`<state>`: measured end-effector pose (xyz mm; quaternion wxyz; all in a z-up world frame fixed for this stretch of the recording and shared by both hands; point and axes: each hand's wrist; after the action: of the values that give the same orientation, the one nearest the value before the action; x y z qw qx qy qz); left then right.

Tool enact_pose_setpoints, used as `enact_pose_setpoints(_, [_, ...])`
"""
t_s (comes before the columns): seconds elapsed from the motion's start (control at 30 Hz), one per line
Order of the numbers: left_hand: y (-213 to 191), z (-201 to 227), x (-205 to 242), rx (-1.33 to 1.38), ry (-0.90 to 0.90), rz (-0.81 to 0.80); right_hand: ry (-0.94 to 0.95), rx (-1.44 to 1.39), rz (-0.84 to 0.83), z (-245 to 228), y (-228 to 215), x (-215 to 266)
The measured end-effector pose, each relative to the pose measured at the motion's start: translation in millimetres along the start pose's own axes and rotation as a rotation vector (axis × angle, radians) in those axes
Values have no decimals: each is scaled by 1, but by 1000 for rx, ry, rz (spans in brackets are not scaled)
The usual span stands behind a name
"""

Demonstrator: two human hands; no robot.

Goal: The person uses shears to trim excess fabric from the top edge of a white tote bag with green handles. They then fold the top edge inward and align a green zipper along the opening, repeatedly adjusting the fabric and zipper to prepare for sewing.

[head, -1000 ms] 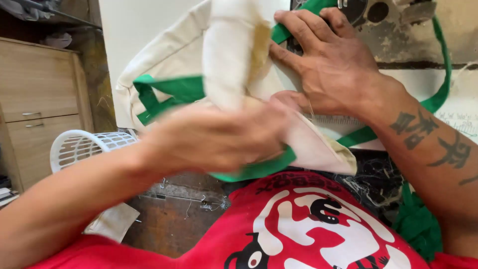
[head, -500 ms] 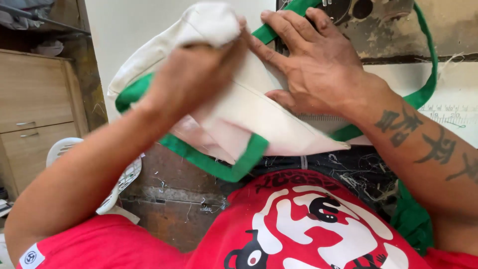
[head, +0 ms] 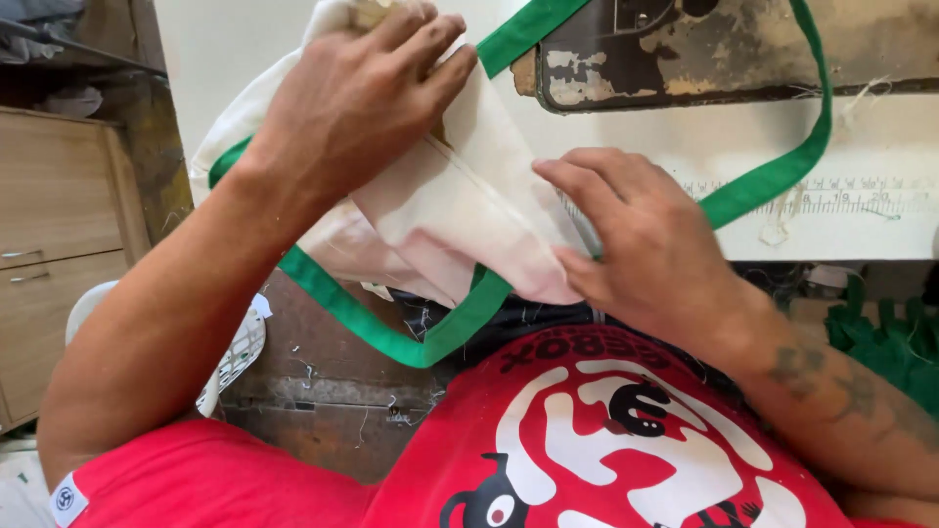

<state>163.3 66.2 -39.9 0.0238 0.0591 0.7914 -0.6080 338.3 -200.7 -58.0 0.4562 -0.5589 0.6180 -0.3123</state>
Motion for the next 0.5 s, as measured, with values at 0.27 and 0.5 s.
enact_pose_setpoints(0.27, [22,-29,-11,-195,45,209,438,-15,-37,-14,28,29])
enact_pose_setpoints(0.5, [63,-51,-31,-218,79,326,592,-76,21,-3,20,32])
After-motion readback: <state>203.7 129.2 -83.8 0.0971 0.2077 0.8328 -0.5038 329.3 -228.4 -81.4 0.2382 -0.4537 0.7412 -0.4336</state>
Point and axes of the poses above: each hand's wrist, its own x-axis away from the middle knuckle, its own y-axis out of the palm, z = x × y, and after that the axes turned 7 degrees about x, right-handed
